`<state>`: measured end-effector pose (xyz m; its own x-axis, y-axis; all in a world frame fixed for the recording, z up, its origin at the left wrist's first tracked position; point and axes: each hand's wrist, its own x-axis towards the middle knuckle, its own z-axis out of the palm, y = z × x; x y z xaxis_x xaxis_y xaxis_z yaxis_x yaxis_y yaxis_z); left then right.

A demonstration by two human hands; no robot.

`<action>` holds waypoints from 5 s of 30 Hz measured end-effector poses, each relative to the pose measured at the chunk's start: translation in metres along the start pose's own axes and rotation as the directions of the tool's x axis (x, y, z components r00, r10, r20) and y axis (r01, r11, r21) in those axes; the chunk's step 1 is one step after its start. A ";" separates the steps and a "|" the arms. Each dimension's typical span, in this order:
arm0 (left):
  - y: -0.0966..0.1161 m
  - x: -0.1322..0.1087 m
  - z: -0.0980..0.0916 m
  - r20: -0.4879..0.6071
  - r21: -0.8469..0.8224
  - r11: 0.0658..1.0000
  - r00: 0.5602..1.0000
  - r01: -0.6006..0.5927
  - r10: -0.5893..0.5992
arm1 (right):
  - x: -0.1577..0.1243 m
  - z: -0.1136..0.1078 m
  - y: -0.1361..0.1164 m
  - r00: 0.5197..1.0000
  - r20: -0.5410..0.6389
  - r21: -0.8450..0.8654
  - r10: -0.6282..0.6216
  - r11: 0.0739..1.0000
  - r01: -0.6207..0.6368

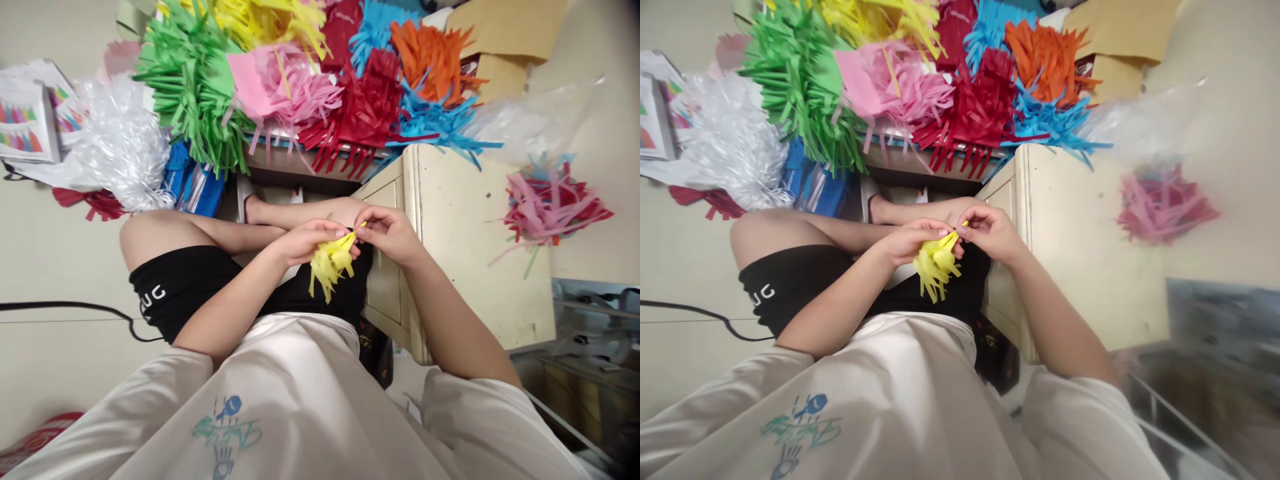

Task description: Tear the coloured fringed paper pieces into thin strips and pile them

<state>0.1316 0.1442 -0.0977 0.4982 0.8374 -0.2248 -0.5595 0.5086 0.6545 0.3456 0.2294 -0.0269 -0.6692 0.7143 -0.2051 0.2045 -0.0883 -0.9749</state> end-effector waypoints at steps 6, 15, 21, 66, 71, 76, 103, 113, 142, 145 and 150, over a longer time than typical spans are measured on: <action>0.014 -0.009 -0.001 -0.134 0.482 0.792 0.863 -0.374 0.488 | 0.000 0.001 -0.001 0.999 -0.051 -0.117 -0.015 0.993 0.009; 0.005 -0.023 0.017 0.049 0.811 0.439 0.791 -0.387 0.609 | 0.003 0.002 0.008 0.991 -0.127 -0.139 -0.050 0.990 0.032; -0.001 -0.032 0.017 0.096 0.838 0.399 0.821 -0.371 0.563 | 0.003 0.002 0.009 0.983 -0.158 -0.180 -0.090 0.982 0.061; 0.017 -0.035 0.019 -0.138 0.925 0.343 0.695 -0.164 0.706 | -0.002 0.008 0.005 0.979 -0.103 -0.290 -0.175 0.947 0.138; 0.023 -0.033 0.020 -0.100 0.967 0.247 0.805 -0.059 0.585 | -0.002 0.008 0.005 0.984 -0.085 -0.288 -0.158 0.949 0.127; 0.030 -0.030 0.023 -0.071 0.881 0.425 0.830 -0.208 0.554 | -0.002 0.009 0.003 0.984 -0.048 -0.313 -0.170 0.938 0.147; -0.009 -0.014 0.043 -0.328 0.705 0.704 0.837 -0.093 0.439 | -0.004 0.009 0.008 0.959 -0.152 -0.415 -0.239 0.896 0.158; -0.010 -0.006 0.039 -0.407 0.432 0.898 0.869 -0.087 0.280 | -0.005 0.012 0.005 0.961 -0.186 -0.487 -0.206 0.869 0.092; -0.019 -0.017 0.021 -0.398 0.176 0.982 0.917 0.064 0.012 | -0.004 -0.028 -0.004 0.850 -0.483 -0.403 -0.213 0.915 0.000; -0.021 -0.019 0.020 -0.401 0.184 0.981 0.916 0.069 0.010 | -0.006 -0.093 -0.014 0.734 -0.625 -0.450 -0.266 0.891 -0.060; -0.022 -0.021 0.022 -0.406 0.194 0.979 0.913 0.056 0.028 | -0.005 -0.215 -0.028 0.455 -0.853 -0.475 -0.257 0.745 -0.469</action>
<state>0.1479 0.1113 -0.0919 0.1706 0.8604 -0.4802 -0.3912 0.5065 0.7684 0.4967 0.3779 0.0205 0.2522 0.9396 0.2315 0.8054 -0.0712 -0.5884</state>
